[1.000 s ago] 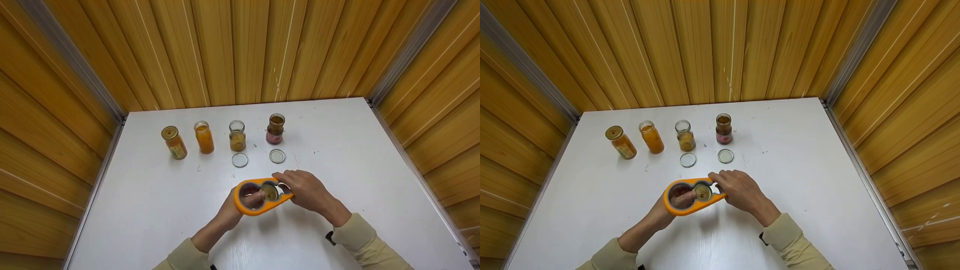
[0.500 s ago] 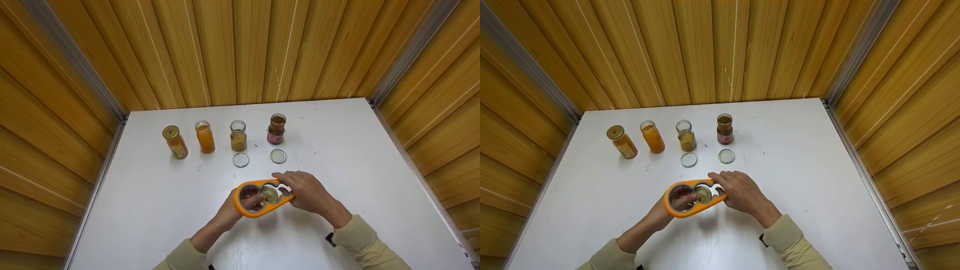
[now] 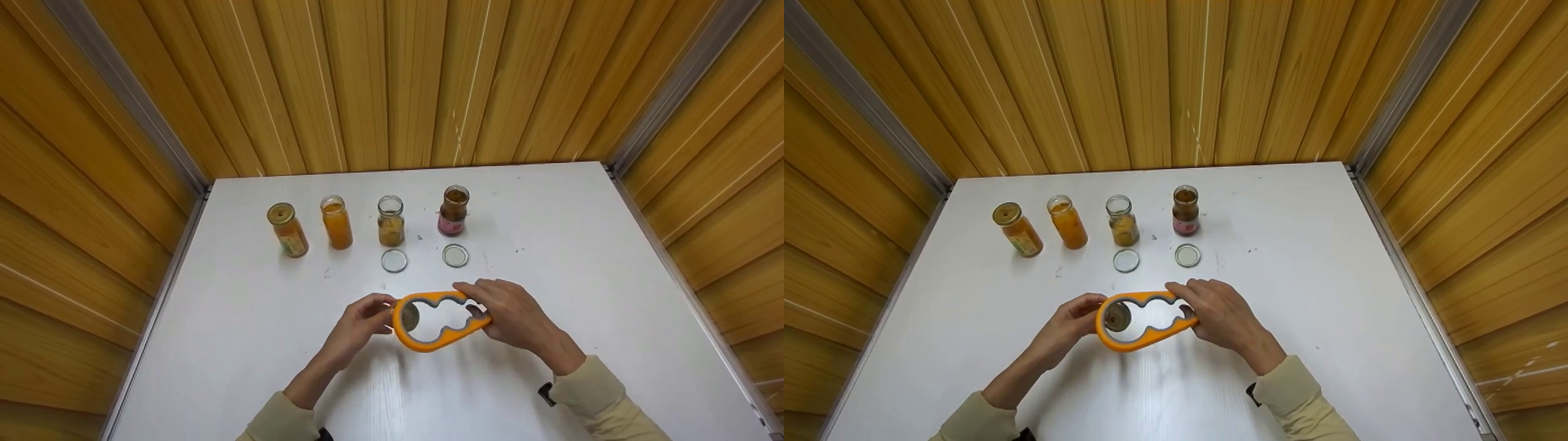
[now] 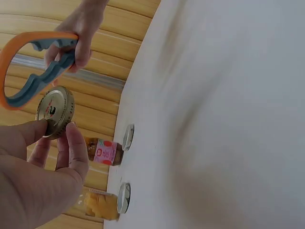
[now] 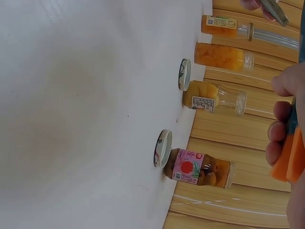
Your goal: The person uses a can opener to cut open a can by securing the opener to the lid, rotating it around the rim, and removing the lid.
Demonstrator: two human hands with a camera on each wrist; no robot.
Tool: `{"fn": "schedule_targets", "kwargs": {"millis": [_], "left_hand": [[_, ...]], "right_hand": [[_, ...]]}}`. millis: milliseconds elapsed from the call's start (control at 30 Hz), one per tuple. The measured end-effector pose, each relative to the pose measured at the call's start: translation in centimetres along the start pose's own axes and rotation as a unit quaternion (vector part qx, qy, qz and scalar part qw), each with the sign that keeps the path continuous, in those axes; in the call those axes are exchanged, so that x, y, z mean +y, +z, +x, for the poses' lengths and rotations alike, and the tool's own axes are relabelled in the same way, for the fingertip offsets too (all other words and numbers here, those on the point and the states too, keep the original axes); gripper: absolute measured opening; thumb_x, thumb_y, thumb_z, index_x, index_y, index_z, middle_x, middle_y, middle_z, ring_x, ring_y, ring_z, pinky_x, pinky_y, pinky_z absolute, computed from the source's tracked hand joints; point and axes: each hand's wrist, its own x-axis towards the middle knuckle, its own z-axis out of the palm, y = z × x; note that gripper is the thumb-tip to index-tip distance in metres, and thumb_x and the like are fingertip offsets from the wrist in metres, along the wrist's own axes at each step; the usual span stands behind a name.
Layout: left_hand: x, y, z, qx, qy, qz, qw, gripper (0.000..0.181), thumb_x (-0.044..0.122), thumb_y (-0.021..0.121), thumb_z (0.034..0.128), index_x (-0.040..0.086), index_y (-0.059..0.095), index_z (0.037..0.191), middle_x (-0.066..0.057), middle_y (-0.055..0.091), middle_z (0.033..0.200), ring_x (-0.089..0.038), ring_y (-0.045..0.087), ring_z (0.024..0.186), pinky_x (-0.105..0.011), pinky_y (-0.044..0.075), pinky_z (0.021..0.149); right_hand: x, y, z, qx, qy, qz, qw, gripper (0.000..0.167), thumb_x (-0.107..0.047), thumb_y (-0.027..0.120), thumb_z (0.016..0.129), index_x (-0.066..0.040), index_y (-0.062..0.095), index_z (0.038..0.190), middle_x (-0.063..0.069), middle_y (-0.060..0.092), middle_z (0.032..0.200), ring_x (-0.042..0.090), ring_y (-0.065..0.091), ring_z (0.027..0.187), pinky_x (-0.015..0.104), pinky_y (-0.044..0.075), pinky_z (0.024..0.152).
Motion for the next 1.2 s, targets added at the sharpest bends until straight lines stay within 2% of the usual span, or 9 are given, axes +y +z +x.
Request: {"fn": "schedule_targets", "kwargs": {"millis": [267, 433, 533, 667, 767, 833, 967, 1033, 1200], "left_hand": [[0.7, -3.3, 0.1, 0.068, 0.004, 0.021, 0.9974, 0.032, 0.020, 0.069, 0.1013, 0.003, 0.066, 0.128, -0.011, 0.068, 0.113, -0.024, 0.067, 0.102, -0.035, 0.059, 0.089], [1.6, -5.4, 0.5, 0.130, 0.009, 0.028, 0.9911, 0.029, 0.016, 0.069, 0.1006, 0.003, 0.068, 0.127, -0.012, 0.067, 0.115, -0.023, 0.067, 0.102, -0.033, 0.059, 0.088], [2.3, -6.8, 1.0, 0.178, 0.009, 0.036, 0.9834, 0.026, 0.012, 0.070, 0.0996, 0.004, 0.070, 0.125, -0.012, 0.068, 0.114, -0.024, 0.068, 0.100, -0.031, 0.060, 0.086], [2.9, -8.4, 1.6, 0.244, 0.022, 0.085, 0.9656, 0.025, 0.009, 0.072, 0.0980, 0.003, 0.071, 0.122, -0.014, 0.069, 0.111, -0.024, 0.067, 0.097, -0.027, 0.060, 0.081], [2.9, -9.4, 2.0, 0.283, 0.045, 0.156, 0.9452, 0.026, 0.011, 0.073, 0.0972, 0.005, 0.072, 0.122, -0.012, 0.070, 0.110, -0.024, 0.066, 0.096, -0.027, 0.059, 0.081], [2.6, -9.9, 2.4, 0.298, 0.066, 0.220, 0.9265, 0.025, 0.012, 0.074, 0.0966, 0.007, 0.073, 0.121, -0.010, 0.070, 0.109, -0.023, 0.066, 0.095, -0.028, 0.059, 0.080], [1.7, -10.4, 3.5, 0.313, 0.127, 0.350, 0.8736, 0.022, 0.009, 0.076, 0.0947, 0.008, 0.074, 0.117, -0.009, 0.069, 0.106, -0.022, 0.067, 0.094, -0.035, 0.060, 0.080], [1.1, -10.5, 4.1, 0.313, 0.158, 0.398, 0.8478, 0.021, 0.007, 0.077, 0.0933, 0.006, 0.075, 0.114, -0.011, 0.071, 0.105, -0.024, 0.070, 0.092, -0.039, 0.061, 0.079], [-0.2, -10.7, 5.9, 0.299, 0.215, 0.484, 0.7938, 0.019, 0.004, 0.079, 0.0906, 0.003, 0.075, 0.109, -0.014, 0.071, 0.097, -0.029, 0.071, 0.086, -0.044, 0.061, 0.074]], "right_hand": [[0.4, 0.0, -0.2, -0.002, 0.004, 0.007, 1.0000, 0.060, -0.001, 0.086, 0.076, -0.011, 0.065, 0.131, -0.005, 0.066, 0.088, 0.011, 0.059, 0.073, 0.027, 0.055, 0.066], [0.5, 0.1, -0.4, -0.002, 0.006, 0.007, 1.0000, 0.056, -0.003, 0.084, 0.078, -0.011, 0.065, 0.130, -0.006, 0.064, 0.087, 0.010, 0.054, 0.071, 0.026, 0.052, 0.064], [0.6, 0.0, -0.5, -0.006, 0.013, 0.009, 0.9999, 0.057, -0.004, 0.085, 0.079, -0.012, 0.064, 0.131, -0.006, 0.065, 0.088, 0.010, 0.054, 0.072, 0.026, 0.053, 0.065], [0.6, -0.1, -0.6, -0.012, 0.020, 0.008, 0.9997, 0.058, -0.004, 0.086, 0.078, -0.013, 0.064, 0.131, -0.007, 0.065, 0.089, 0.010, 0.054, 0.072, 0.026, 0.054, 0.066], [0.6, -0.1, -0.6, -0.014, 0.023, 0.008, 0.9996, 0.059, -0.004, 0.087, 0.077, -0.013, 0.064, 0.131, -0.007, 0.066, 0.089, 0.010, 0.055, 0.072, 0.026, 0.054, 0.066], [0.6, -0.1, -0.5, -0.013, 0.023, 0.007, 0.9996, 0.059, -0.003, 0.087, 0.077, -0.013, 0.064, 0.131, -0.006, 0.066, 0.090, 0.010, 0.055, 0.073, 0.026, 0.054, 0.066], [0.6, -0.1, -0.5, -0.016, 0.024, 0.005, 0.9996, 0.059, -0.004, 0.087, 0.077, -0.013, 0.064, 0.131, -0.006, 0.067, 0.090, 0.010, 0.056, 0.073, 0.027, 0.055, 0.066], [0.6, -0.1, -0.5, -0.017, 0.024, 0.006, 0.9996, 0.059, -0.004, 0.087, 0.077, -0.013, 0.064, 0.131, -0.006, 0.067, 0.090, 0.010, 0.057, 0.073, 0.027, 0.055, 0.066], [0.6, 0.0, -0.5, -0.014, 0.022, 0.008, 0.9996, 0.059, -0.003, 0.087, 0.077, -0.012, 0.064, 0.131, -0.006, 0.066, 0.089, 0.010, 0.056, 0.073, 0.027, 0.055, 0.066]]}}
